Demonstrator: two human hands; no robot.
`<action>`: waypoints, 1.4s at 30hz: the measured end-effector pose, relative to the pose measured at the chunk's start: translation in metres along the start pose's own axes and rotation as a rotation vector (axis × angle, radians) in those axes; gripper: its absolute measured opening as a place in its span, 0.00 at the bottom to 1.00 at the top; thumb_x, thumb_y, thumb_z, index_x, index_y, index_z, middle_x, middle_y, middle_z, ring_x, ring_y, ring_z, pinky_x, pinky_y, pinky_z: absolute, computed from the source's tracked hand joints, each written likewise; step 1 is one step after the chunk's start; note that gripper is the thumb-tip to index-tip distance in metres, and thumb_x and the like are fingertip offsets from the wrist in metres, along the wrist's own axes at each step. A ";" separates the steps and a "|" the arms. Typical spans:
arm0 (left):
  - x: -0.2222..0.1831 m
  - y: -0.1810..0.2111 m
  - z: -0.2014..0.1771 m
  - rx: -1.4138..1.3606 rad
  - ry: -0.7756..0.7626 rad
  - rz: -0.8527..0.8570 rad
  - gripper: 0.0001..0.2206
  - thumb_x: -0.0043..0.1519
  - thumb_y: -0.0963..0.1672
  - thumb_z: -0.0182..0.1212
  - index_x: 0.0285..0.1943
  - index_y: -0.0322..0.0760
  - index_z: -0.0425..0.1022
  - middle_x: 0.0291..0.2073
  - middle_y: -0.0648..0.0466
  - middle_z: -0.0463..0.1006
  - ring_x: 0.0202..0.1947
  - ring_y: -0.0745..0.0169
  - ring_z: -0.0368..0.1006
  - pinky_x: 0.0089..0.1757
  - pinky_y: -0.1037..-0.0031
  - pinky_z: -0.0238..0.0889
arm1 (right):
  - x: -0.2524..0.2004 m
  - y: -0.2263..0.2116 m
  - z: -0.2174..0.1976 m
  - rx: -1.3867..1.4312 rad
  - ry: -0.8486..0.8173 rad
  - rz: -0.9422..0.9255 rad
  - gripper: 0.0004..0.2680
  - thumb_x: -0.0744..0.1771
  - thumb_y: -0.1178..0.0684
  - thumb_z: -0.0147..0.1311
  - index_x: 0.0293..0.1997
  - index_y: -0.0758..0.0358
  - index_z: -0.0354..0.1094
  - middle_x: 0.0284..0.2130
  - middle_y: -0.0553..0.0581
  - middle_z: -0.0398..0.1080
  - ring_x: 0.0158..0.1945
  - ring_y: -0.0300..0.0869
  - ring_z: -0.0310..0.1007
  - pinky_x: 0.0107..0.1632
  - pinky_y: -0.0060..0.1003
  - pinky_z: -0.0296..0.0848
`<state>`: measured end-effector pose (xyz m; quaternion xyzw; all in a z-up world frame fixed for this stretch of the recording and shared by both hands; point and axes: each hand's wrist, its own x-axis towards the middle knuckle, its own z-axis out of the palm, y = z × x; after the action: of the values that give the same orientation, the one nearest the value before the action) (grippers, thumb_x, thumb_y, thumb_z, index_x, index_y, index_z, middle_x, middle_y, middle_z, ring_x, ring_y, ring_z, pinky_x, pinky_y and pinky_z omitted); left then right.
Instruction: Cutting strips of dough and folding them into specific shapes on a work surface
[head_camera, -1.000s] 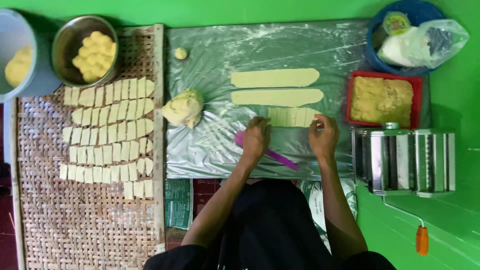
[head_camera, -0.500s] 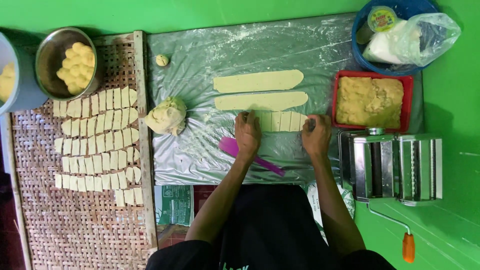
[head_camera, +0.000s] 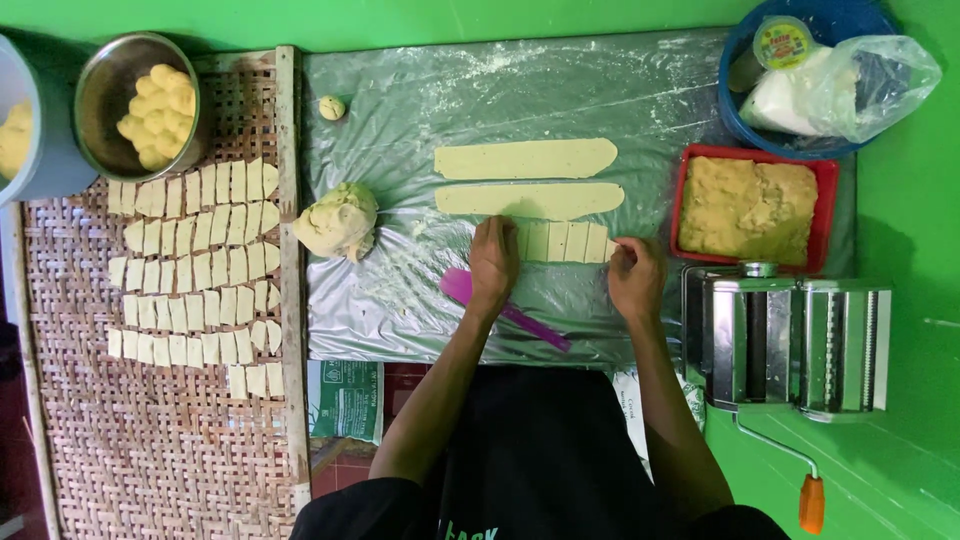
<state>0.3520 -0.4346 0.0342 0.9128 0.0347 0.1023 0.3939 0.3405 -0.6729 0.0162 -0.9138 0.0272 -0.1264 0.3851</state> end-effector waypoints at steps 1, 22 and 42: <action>-0.003 -0.001 0.000 0.000 -0.001 -0.002 0.06 0.62 0.39 0.61 0.45 0.40 0.71 0.35 0.45 0.73 0.40 0.36 0.75 0.44 0.53 0.68 | -0.004 0.002 0.000 -0.001 -0.002 0.001 0.05 0.64 0.62 0.58 0.41 0.61 0.75 0.30 0.60 0.70 0.36 0.56 0.73 0.43 0.48 0.72; -0.057 -0.024 -0.105 -0.665 0.191 -0.442 0.07 0.71 0.41 0.55 0.53 0.40 0.78 0.35 0.47 0.81 0.38 0.59 0.76 0.44 0.62 0.73 | -0.035 -0.115 0.027 0.336 -0.428 0.215 0.05 0.66 0.59 0.57 0.42 0.55 0.78 0.31 0.54 0.76 0.34 0.35 0.71 0.41 0.33 0.70; -0.318 -0.319 -0.379 -0.837 0.516 -0.891 0.12 0.64 0.51 0.68 0.51 0.46 0.84 0.31 0.57 0.81 0.35 0.71 0.73 0.39 0.79 0.69 | -0.278 -0.422 0.379 0.572 -1.321 0.023 0.08 0.65 0.57 0.66 0.46 0.64 0.76 0.32 0.55 0.77 0.31 0.33 0.76 0.33 0.28 0.78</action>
<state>-0.0337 0.0085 0.0053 0.5273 0.4593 0.1497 0.6990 0.1474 -0.0717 0.0032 -0.6622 -0.2361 0.4549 0.5467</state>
